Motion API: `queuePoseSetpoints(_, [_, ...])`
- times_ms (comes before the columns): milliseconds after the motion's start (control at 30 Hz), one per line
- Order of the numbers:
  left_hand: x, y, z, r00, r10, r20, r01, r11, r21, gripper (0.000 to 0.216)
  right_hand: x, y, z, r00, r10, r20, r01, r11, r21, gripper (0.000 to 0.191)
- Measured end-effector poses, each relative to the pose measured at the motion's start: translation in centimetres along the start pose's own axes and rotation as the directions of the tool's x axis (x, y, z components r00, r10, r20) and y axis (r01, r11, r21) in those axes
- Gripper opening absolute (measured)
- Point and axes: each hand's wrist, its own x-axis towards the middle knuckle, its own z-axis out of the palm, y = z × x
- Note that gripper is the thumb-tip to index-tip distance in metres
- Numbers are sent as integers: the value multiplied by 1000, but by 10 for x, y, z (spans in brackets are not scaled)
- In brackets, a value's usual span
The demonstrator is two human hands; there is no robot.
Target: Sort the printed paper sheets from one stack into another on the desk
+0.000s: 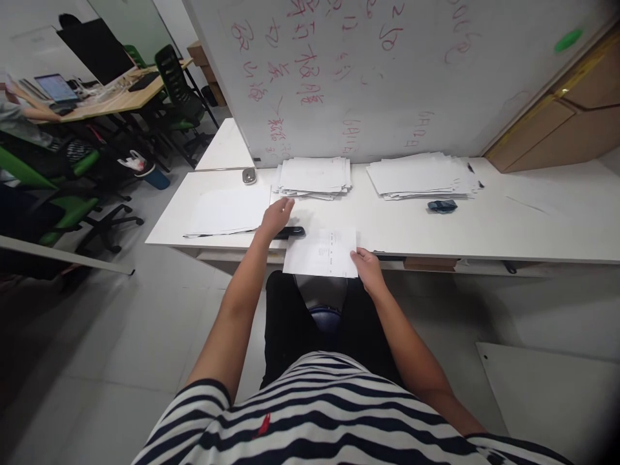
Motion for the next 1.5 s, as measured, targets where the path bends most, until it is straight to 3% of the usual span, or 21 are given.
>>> queuePoseSetpoints(167, [-1,-1,9,986,34,164,-64,981,182,58,1,-1,-1,999,-24,24,24,1000,-13,45])
queuePoseSetpoints(400, [-10,-5,14,945,144,292,-194,970,149,39,1,0,-2,999,-10,31,9,1000,27,42])
queuePoseSetpoints(567, [-18,-1,14,911,217,350,-309,922,232,29,2,2,0,1000,-6,19,5,1000,28,43])
queuePoseSetpoints(1067, [-26,5,13,923,154,353,-226,959,172,31,3,7,4,998,-14,63,9,997,74,44])
queuePoseSetpoints(1300, [-12,11,12,986,71,148,-84,993,84,53,4,6,2,998,-1,56,1,1000,4,39])
queuePoseSetpoints(1500, [10,13,31,991,44,124,-75,963,257,56,5,8,3,999,12,46,-13,1000,19,40])
